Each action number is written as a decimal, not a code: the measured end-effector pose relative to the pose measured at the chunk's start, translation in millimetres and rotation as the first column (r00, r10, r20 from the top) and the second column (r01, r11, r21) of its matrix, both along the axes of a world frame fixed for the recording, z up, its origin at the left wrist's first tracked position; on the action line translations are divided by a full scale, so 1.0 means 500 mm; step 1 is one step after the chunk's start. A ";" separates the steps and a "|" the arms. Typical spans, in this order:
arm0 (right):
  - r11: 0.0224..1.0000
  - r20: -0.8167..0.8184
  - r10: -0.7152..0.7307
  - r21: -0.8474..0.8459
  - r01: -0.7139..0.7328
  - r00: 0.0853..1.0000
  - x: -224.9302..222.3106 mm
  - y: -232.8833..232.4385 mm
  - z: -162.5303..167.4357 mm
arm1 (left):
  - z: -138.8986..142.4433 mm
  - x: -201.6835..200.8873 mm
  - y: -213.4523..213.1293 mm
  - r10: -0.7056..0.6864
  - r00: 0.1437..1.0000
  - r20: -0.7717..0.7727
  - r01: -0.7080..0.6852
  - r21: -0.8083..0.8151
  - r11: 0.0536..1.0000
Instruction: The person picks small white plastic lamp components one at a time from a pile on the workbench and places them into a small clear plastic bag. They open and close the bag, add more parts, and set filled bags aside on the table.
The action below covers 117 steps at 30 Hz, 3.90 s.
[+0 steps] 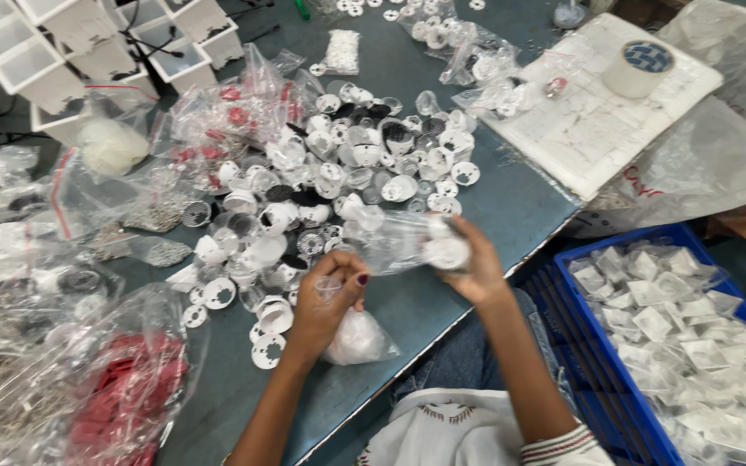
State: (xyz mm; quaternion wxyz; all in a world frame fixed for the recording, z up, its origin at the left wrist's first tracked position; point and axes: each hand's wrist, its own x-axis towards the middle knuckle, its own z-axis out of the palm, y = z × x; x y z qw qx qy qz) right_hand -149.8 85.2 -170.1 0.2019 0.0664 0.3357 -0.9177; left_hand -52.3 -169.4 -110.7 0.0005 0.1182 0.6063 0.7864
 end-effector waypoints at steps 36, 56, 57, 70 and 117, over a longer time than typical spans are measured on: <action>0.383 -0.540 0.543 0.841 0.383 0.643 -0.418 -0.244 0.277 | 0.022 0.016 -0.130 -0.105 0.989 0.102 0.104 0.008 0.994; 0.215 -0.830 0.555 0.072 0.974 -0.061 -0.266 -0.376 0.441 | 0.017 0.055 -0.104 -0.091 0.989 0.115 0.091 0.000 0.996; 0.223 -0.817 0.569 0.045 0.974 -0.093 -0.258 -0.377 0.445 | 0.017 0.055 -0.105 -0.092 0.990 0.112 0.092 0.003 0.996; 0.178 -0.802 0.594 0.048 0.983 -0.069 -0.258 -0.313 0.470 | 0.026 0.047 -0.109 -0.073 0.990 0.119 0.077 -0.034 0.996; 0.269 -0.886 0.363 0.395 0.879 0.287 -0.377 -0.175 0.400 | 0.046 0.031 -0.074 -0.048 0.961 0.274 -0.061 0.378 0.924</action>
